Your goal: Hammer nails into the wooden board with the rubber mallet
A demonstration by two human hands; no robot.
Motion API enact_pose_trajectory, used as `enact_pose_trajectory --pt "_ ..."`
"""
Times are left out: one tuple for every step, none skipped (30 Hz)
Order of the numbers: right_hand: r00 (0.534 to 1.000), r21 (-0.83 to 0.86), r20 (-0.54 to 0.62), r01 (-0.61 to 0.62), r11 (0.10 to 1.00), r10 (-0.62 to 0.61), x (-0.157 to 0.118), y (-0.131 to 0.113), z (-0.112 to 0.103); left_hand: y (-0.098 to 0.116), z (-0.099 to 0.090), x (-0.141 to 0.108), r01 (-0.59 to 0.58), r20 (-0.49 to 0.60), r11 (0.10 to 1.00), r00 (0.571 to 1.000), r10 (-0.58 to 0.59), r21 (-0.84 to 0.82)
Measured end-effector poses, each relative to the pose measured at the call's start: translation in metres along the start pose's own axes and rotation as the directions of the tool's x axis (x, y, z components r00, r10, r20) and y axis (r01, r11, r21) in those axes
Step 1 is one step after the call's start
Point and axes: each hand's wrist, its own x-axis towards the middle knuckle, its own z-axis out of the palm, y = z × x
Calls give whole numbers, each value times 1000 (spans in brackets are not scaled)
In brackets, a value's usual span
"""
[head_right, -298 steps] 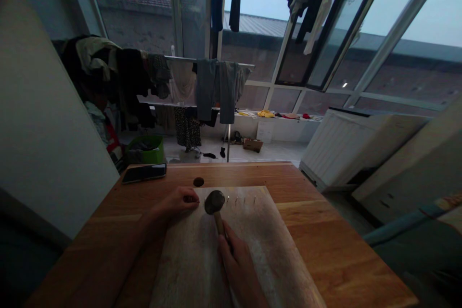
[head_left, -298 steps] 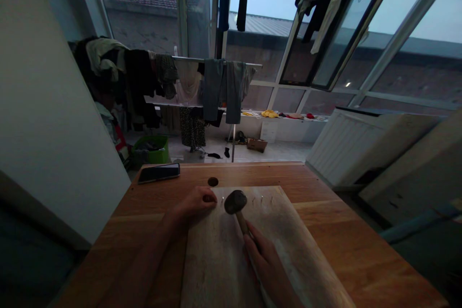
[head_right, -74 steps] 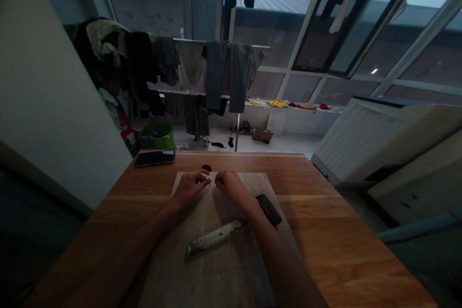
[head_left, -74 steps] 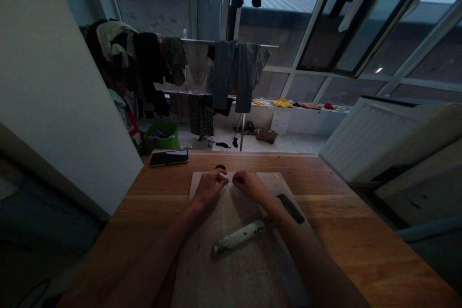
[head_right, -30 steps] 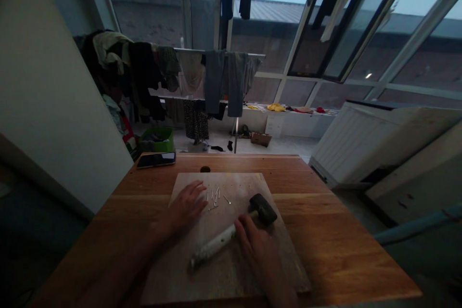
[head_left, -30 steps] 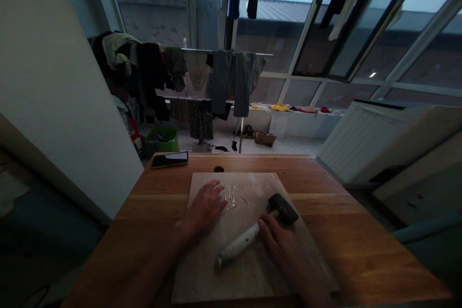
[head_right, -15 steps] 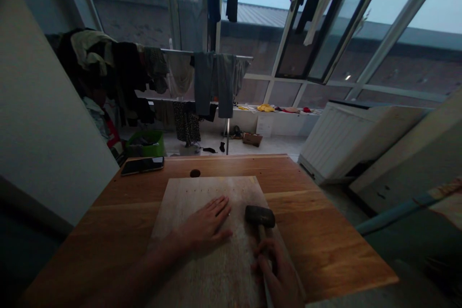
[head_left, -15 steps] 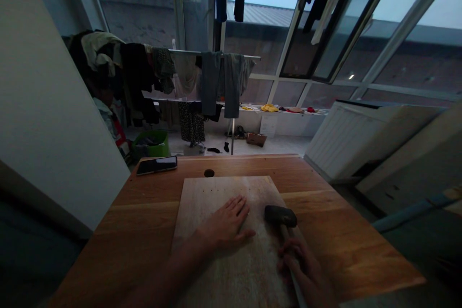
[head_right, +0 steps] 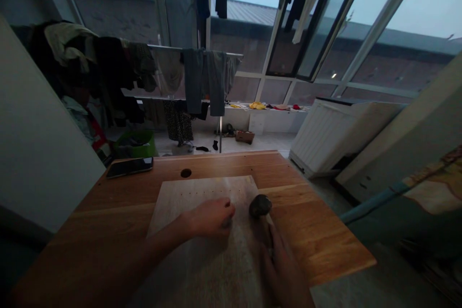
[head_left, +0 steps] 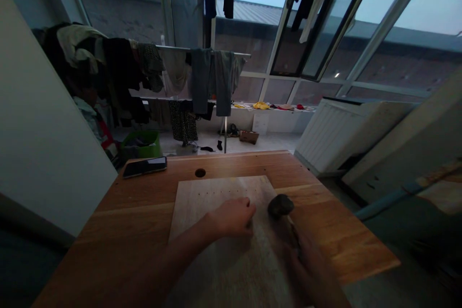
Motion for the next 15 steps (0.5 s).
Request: enact_pose_trajectory --pt "999 -13 38 -18 1000 19 1 -3 0 3 1 2 45 27 999 999 -46 24" --pt "997 -23 70 -39 999 40 2 -6 1 7 2 3 90 40 995 995 -91 32" --pt "994 -34 92 -57 998 60 2 -10 2 11 3 4 129 43 991 990 -131 33" --pt "991 -46 108 -68 997 72 1 -12 2 15 4 5 159 42 987 986 -160 33" --pt "990 -56 120 -66 996 72 1 -13 3 19 5 6 173 40 984 984 -175 37" --pt "990 -62 125 -57 996 65 0 -14 4 22 5 7 176 39 983 983 -178 44" --pt "990 -67 125 -50 997 58 -1 -13 5 26 6 8 170 36 984 984 -172 58" --pt "991 -74 120 -49 996 57 -1 -12 6 29 7 10 155 32 985 987 -158 79" --pt "991 -81 115 -54 995 63 -2 -11 7 31 8 11 130 32 986 990 -134 108" --pt "992 -87 109 -62 994 71 -2 -10 8 34 9 12 101 34 985 994 -107 141" --pt "991 -89 105 -72 993 81 -2 -9 9 36 10 13 74 33 982 996 -81 175" --pt "990 -87 109 -80 993 89 -2 -9 9 37 11 14 51 32 978 998 -59 202" --pt "989 -81 116 -83 993 92 -2 -9 9 37 11 14 35 28 976 999 -42 216" --pt "988 -73 123 -82 994 90 -2 -10 8 36 11 14 27 22 977 999 -32 213" --pt "988 -65 121 -85 994 92 -2 -11 7 34 10 14 25 9 982 1000 -27 189"
